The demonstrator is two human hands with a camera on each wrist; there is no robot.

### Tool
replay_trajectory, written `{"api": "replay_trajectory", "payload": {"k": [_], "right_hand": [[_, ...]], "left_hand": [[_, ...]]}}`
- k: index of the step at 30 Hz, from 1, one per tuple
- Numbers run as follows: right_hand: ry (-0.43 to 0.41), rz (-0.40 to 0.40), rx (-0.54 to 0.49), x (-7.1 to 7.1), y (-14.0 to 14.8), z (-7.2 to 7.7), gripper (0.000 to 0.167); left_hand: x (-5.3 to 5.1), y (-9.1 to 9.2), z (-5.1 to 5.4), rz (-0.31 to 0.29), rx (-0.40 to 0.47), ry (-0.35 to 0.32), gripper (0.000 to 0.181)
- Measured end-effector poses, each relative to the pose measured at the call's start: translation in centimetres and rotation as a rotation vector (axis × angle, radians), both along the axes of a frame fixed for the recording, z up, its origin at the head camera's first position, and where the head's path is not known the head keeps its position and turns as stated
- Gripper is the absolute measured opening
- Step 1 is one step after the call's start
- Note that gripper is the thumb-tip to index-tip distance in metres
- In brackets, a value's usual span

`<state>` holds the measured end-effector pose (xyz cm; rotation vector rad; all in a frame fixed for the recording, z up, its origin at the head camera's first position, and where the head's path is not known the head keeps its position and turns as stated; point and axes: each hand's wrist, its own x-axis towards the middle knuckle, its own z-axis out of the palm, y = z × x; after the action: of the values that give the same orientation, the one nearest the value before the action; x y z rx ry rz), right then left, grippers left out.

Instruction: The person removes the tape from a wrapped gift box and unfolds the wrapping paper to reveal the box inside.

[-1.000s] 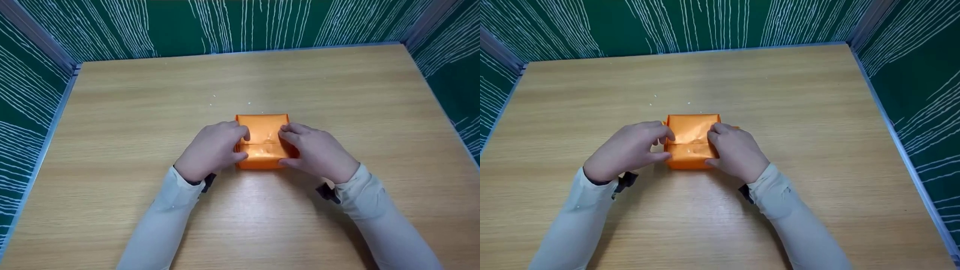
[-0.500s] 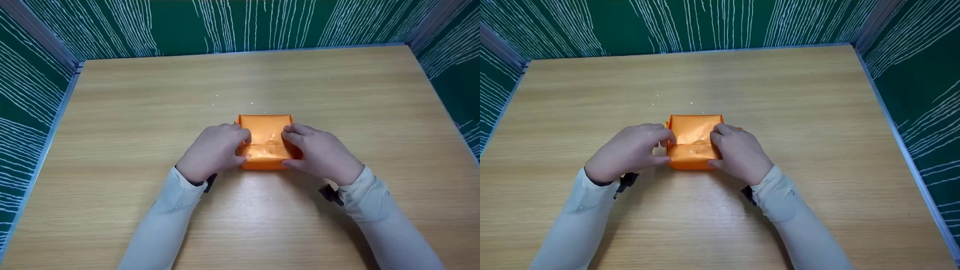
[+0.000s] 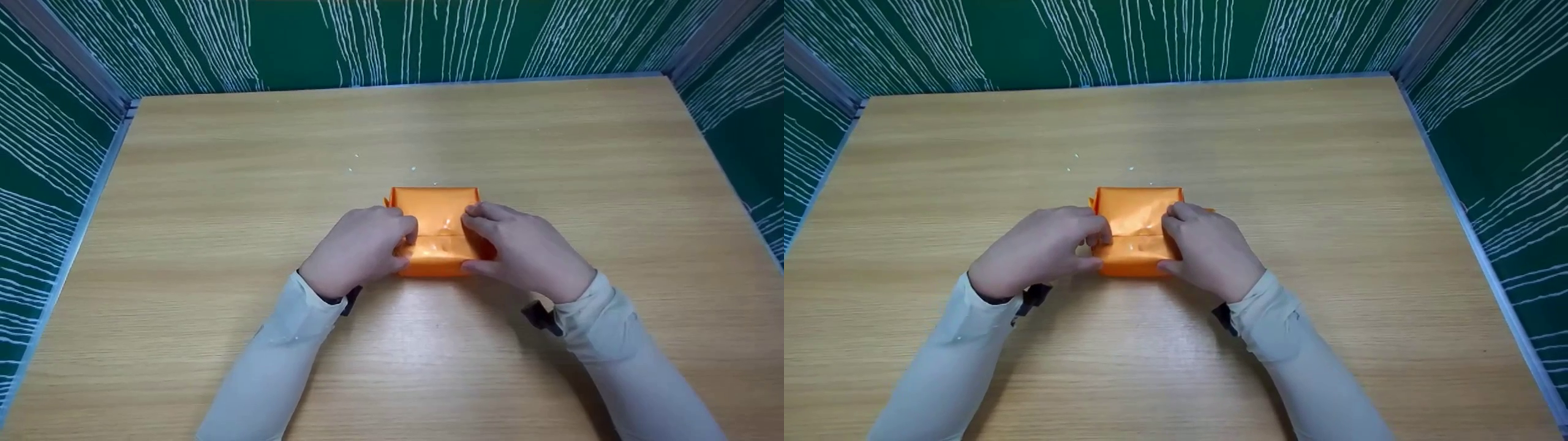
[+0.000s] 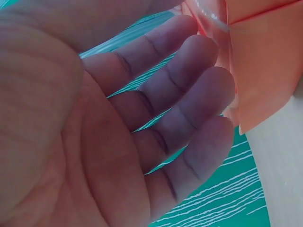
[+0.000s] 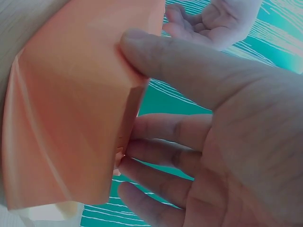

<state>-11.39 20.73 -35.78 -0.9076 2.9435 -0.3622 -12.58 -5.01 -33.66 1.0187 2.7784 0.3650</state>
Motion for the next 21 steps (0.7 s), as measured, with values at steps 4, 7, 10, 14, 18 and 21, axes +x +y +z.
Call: {"api": "replay_trajectory", "payload": {"k": [4,7,10,14,18,21], "right_hand": [[-0.020,-0.013,0.006,-0.04,-0.06,0.05,0.072],[-0.026,-0.015,0.009,-0.07,-0.12,0.05,0.072],[-0.022,-0.014,0.009,-0.07,-0.10,0.03,0.071],[-0.018,-0.015,0.011,-0.03,-0.04,0.01,0.071],[-0.022,-0.017,0.011,0.05,-0.02,0.08,0.071],[-0.024,-0.021,0.008,0.06,-0.04,0.07,0.072]], "left_hand": [[-0.03,0.08,-0.17,0.005,-0.008,-0.001,0.010],[-0.06,0.07,-0.22,0.012,-0.016,-0.001,0.010],[-0.04,0.08,-0.22,0.014,-0.012,-0.002,0.009],[-0.01,0.18,-0.19,0.009,-0.003,-0.008,0.006],[-0.06,0.31,-0.18,0.006,-0.011,-0.020,0.005],[-0.09,0.35,-0.08,0.006,-0.012,-0.023,0.005]]}}
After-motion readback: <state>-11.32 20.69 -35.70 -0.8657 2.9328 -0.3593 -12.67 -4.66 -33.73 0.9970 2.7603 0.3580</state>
